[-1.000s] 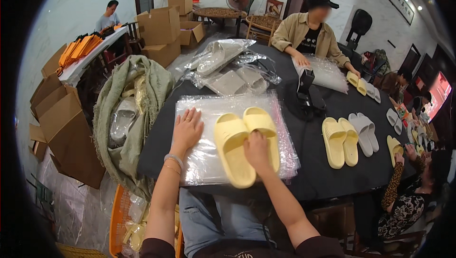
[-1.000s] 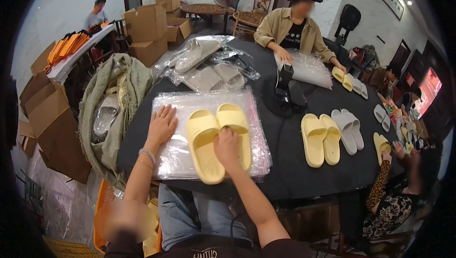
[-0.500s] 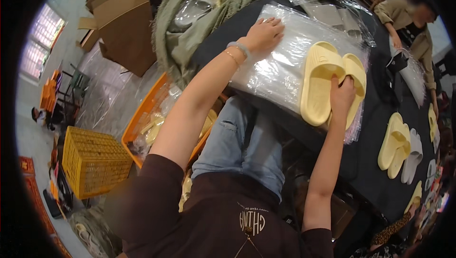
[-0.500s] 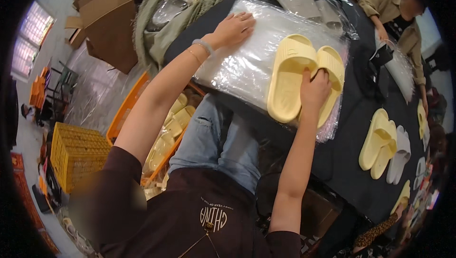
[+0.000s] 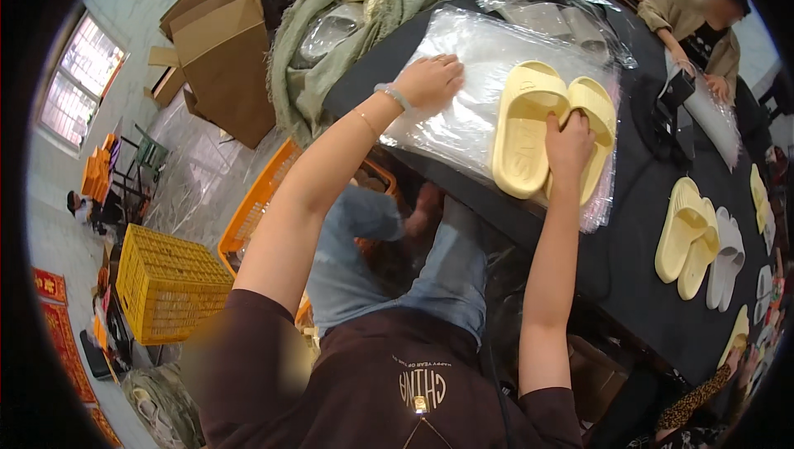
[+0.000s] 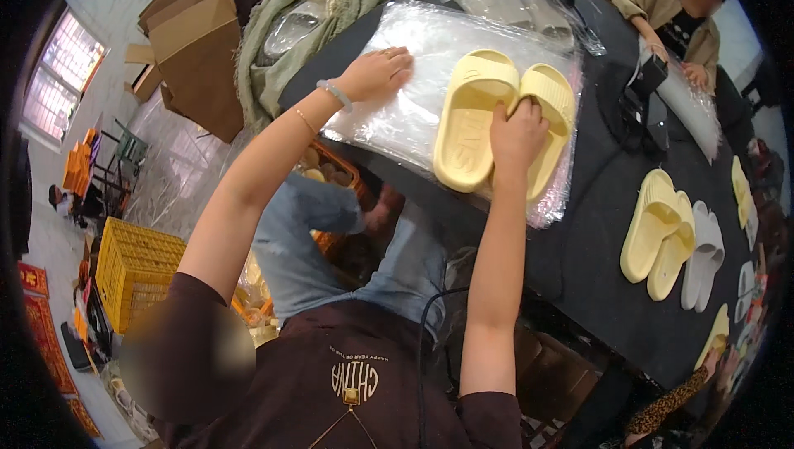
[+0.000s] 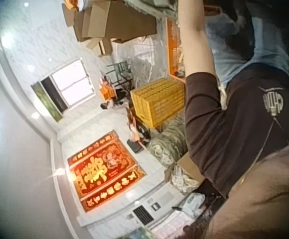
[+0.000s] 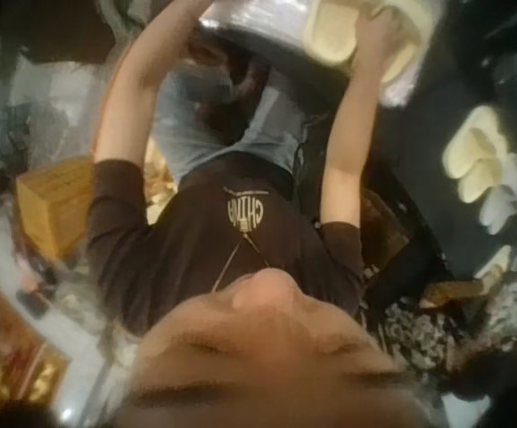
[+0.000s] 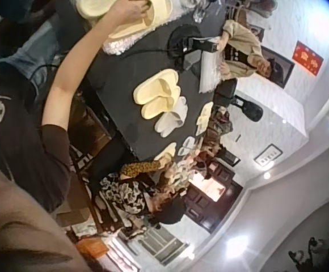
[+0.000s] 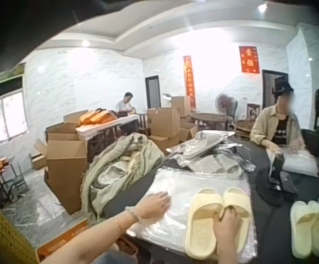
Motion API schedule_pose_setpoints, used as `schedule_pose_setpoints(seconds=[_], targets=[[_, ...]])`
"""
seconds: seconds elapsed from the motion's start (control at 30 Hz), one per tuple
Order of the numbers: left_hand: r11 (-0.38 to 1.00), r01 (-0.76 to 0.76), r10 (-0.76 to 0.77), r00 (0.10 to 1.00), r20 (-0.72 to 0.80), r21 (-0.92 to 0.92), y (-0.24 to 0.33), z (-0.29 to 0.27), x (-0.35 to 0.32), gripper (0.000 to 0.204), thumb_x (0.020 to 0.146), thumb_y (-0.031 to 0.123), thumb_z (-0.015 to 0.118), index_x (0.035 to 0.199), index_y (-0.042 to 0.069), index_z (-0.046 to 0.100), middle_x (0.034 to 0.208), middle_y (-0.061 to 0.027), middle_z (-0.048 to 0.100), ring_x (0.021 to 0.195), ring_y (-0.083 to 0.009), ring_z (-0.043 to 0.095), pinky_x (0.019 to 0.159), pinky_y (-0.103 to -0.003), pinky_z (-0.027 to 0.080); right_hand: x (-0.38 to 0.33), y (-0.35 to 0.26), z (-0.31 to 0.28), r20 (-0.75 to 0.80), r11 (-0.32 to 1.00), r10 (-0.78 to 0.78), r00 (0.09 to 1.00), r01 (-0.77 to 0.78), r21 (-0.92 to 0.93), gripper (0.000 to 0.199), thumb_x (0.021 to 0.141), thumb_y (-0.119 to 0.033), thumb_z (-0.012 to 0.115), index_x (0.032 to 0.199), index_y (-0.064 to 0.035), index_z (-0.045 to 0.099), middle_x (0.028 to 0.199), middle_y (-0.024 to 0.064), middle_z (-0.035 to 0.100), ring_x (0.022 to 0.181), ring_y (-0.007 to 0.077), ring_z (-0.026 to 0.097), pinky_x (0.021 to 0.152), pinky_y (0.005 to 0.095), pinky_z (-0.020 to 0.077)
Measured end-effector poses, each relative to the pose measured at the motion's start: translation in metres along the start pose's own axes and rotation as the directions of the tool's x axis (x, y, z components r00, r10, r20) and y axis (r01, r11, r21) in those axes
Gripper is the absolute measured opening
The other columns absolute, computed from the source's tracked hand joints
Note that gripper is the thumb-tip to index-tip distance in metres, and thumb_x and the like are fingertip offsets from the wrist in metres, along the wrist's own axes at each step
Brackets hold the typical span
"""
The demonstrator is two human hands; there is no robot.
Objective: The person packs pairs of yellow and white plastic slippers into clear plastic bags. They retrieve slippers from a yellow basket and a large sack, place them on a table, and wrap them in plastic. The person also moves the yellow basket and handles a sack of slippers during the process.
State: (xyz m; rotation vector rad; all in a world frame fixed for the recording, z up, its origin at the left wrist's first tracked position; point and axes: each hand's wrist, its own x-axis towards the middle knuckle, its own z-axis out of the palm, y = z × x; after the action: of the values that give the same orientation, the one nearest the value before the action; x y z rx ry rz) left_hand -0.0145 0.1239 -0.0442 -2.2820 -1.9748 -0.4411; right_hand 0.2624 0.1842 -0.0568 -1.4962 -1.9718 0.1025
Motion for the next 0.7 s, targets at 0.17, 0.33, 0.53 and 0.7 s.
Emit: schedule_pose_setpoints(seconds=[0.17, 0.33, 0.53, 0.7], targets=[[0.991, -0.031, 0.063, 0.966, -0.251, 0.13, 0.001, 0.015, -0.016, 0.032, 0.094, 0.024, 0.044, 0.114, 0.003, 0.057, 0.124, -0.0153, 0.056, 0.121, -0.0291, 0.049, 0.099, -0.042, 0.04, -0.004, -0.004, 0.005, -0.097, 0.996, -0.057, 0.994, 0.063, 0.066, 0.043, 0.08, -0.032, 0.064, 0.104, 0.003, 0.059, 0.106, 0.0197, 0.06, 0.096, 0.0387, 0.055, 0.085, 0.0463, 0.045], [0.935, -0.211, 0.258, 0.956, -0.138, 0.287, -0.001, 0.011, -0.012, 0.023, 0.086, 0.015, 0.047, 0.097, -0.001, 0.058, 0.107, -0.0159, 0.06, 0.107, -0.0318, 0.054, 0.092, -0.044, 0.043, 0.003, 0.011, 0.004, 0.026, 0.987, -0.067, 0.997, 0.062, 0.151, 0.042, 0.081, -0.03, 0.067, 0.099, 0.0064, 0.058, 0.098, 0.0258, 0.06, 0.09, 0.0422, 0.056, 0.082, 0.0469, 0.0439], [0.981, -0.04, 0.073, 0.983, -0.168, 0.187, 0.008, 0.015, -0.009, 0.037, 0.092, 0.02, 0.041, 0.116, -0.005, 0.054, 0.126, -0.0226, 0.052, 0.12, -0.0321, 0.048, 0.101, -0.045, 0.036, 0.002, 0.025, 0.008, -0.005, 0.982, -0.139, 0.99, 0.138, 0.125, 0.045, 0.087, -0.024, 0.06, 0.113, 0.0116, 0.052, 0.114, 0.0309, 0.054, 0.107, 0.0451, 0.05, 0.095, 0.0479, 0.0385], [0.997, 0.03, -0.01, 0.966, -0.257, 0.076, 0.001, 0.015, -0.018, 0.039, 0.09, 0.025, 0.046, 0.115, -0.004, 0.055, 0.128, -0.0228, 0.051, 0.12, -0.0321, 0.047, 0.1, -0.044, 0.036, -0.002, -0.001, -0.012, 0.121, 0.985, -0.086, 0.989, 0.066, 0.162, 0.041, 0.088, -0.019, 0.058, 0.113, 0.0136, 0.051, 0.118, 0.0315, 0.052, 0.108, 0.0466, 0.048, 0.095, 0.0486, 0.0368]])
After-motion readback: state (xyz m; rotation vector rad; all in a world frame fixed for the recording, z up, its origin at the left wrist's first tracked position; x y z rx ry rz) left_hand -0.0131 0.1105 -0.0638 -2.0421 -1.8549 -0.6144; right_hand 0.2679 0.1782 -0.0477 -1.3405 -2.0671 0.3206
